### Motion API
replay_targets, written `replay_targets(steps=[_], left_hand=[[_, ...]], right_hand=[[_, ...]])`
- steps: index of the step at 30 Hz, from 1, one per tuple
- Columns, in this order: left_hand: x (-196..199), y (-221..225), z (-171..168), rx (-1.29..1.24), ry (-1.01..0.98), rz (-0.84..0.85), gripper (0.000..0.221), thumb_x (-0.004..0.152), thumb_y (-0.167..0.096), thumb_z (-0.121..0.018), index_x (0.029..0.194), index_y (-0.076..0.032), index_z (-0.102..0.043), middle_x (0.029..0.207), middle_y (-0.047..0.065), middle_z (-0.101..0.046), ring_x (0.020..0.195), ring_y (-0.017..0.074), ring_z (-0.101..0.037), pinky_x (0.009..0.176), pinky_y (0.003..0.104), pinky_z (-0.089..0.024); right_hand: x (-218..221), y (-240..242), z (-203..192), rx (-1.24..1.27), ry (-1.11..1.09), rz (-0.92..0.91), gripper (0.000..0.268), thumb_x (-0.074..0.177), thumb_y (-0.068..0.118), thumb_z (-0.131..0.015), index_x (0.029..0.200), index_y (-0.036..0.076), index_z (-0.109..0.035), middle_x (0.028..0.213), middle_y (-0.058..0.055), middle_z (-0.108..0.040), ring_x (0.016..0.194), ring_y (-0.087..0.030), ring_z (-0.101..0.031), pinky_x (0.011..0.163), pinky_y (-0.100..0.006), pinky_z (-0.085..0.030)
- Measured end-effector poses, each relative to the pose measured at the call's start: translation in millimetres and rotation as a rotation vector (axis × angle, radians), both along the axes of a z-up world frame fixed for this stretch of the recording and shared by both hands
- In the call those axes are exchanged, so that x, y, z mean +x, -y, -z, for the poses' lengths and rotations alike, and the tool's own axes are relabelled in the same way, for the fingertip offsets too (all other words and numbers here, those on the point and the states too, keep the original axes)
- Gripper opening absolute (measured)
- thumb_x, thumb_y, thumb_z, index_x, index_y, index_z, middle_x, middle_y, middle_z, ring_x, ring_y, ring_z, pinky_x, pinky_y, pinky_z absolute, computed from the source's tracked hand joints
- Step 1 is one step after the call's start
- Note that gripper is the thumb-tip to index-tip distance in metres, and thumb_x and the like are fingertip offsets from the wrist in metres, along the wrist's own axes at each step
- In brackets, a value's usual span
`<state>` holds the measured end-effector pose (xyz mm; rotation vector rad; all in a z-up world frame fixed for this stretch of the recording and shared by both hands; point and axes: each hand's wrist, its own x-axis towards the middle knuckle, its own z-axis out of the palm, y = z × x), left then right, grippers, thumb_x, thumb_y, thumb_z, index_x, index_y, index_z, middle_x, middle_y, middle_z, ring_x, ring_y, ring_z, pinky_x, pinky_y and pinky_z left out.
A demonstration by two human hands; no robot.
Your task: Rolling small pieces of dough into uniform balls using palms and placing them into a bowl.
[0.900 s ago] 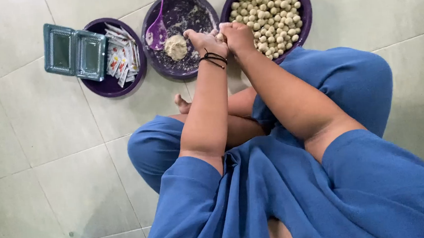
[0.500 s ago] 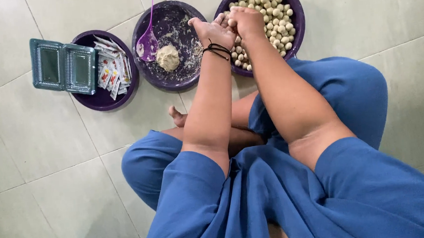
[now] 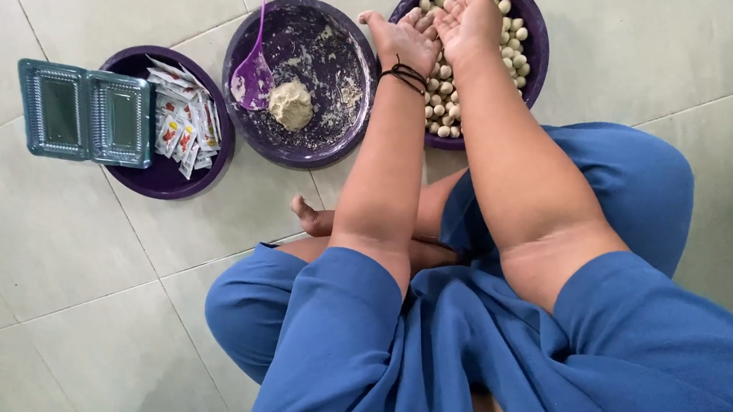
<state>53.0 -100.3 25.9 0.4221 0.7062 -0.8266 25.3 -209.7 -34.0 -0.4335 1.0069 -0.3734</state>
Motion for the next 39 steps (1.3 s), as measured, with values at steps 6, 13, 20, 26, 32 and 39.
replay_targets(steps=[6,13,20,26,32,39], left_hand=[[-12,-22,-13,0.214,0.110,0.045,0.105,0.086,-0.077,-0.011,0.165,-0.007,-0.014,0.167,0.018,-0.026,0.153,0.0353,-0.027,0.125,0.045,-0.017],[12,-152,-21,0.387,0.309,-0.224,0.041,0.092,-0.032,-0.063,0.122,-0.004,-0.065,0.111,0.014,-0.075,0.092,0.0296,-0.072,0.077,0.038,-0.056],[18,-288,58,0.609,0.788,-0.283,0.022,0.089,0.003,-0.069,0.111,0.001,-0.070,0.082,0.008,-0.069,0.068,0.0142,-0.064,0.065,0.027,-0.054],[-20,-294,-12,1.513,0.508,0.397,0.018,0.086,-0.026,-0.071,0.102,-0.026,-0.078,0.101,0.000,-0.080,0.079,0.0136,-0.073,0.065,0.026,-0.059],[-9,-284,32,1.630,0.649,0.676,0.043,0.088,-0.011,-0.071,0.129,-0.023,-0.071,0.133,0.004,-0.067,0.108,0.0285,-0.070,0.089,0.041,-0.061],[-6,-286,82,1.747,0.889,0.617,0.024,0.086,-0.017,-0.064,0.101,-0.025,-0.082,0.099,0.007,-0.073,0.086,0.0274,-0.069,0.080,0.038,-0.057]], right_hand=[[-3,1,-4,-0.007,-0.039,0.170,0.011,0.088,0.002,-0.063,0.087,-0.009,-0.064,0.067,-0.018,-0.059,0.065,-0.033,-0.062,0.065,-0.043,-0.058],[-15,-56,-65,-0.031,-0.029,0.013,0.013,0.081,0.004,-0.069,0.087,-0.007,-0.066,0.077,-0.018,-0.069,0.070,-0.031,-0.071,0.068,-0.039,-0.061],[-44,-188,-57,-0.371,0.051,-0.628,0.010,0.086,0.010,-0.072,0.094,0.005,-0.067,0.070,-0.009,-0.068,0.060,-0.015,-0.065,0.055,-0.023,-0.055],[-37,-236,12,-0.929,-0.112,-0.924,0.019,0.082,0.018,-0.079,0.099,0.009,-0.079,0.083,-0.003,-0.076,0.074,-0.009,-0.070,0.067,-0.024,-0.058],[-17,-255,20,-1.608,0.034,-1.166,0.033,0.087,0.009,-0.075,0.119,0.001,-0.074,0.115,-0.017,-0.073,0.104,-0.030,-0.068,0.094,-0.043,-0.054],[7,-260,67,-1.978,0.091,-1.263,0.038,0.090,0.003,-0.070,0.128,-0.002,-0.071,0.126,-0.023,-0.068,0.114,-0.040,-0.062,0.102,-0.051,-0.049]])
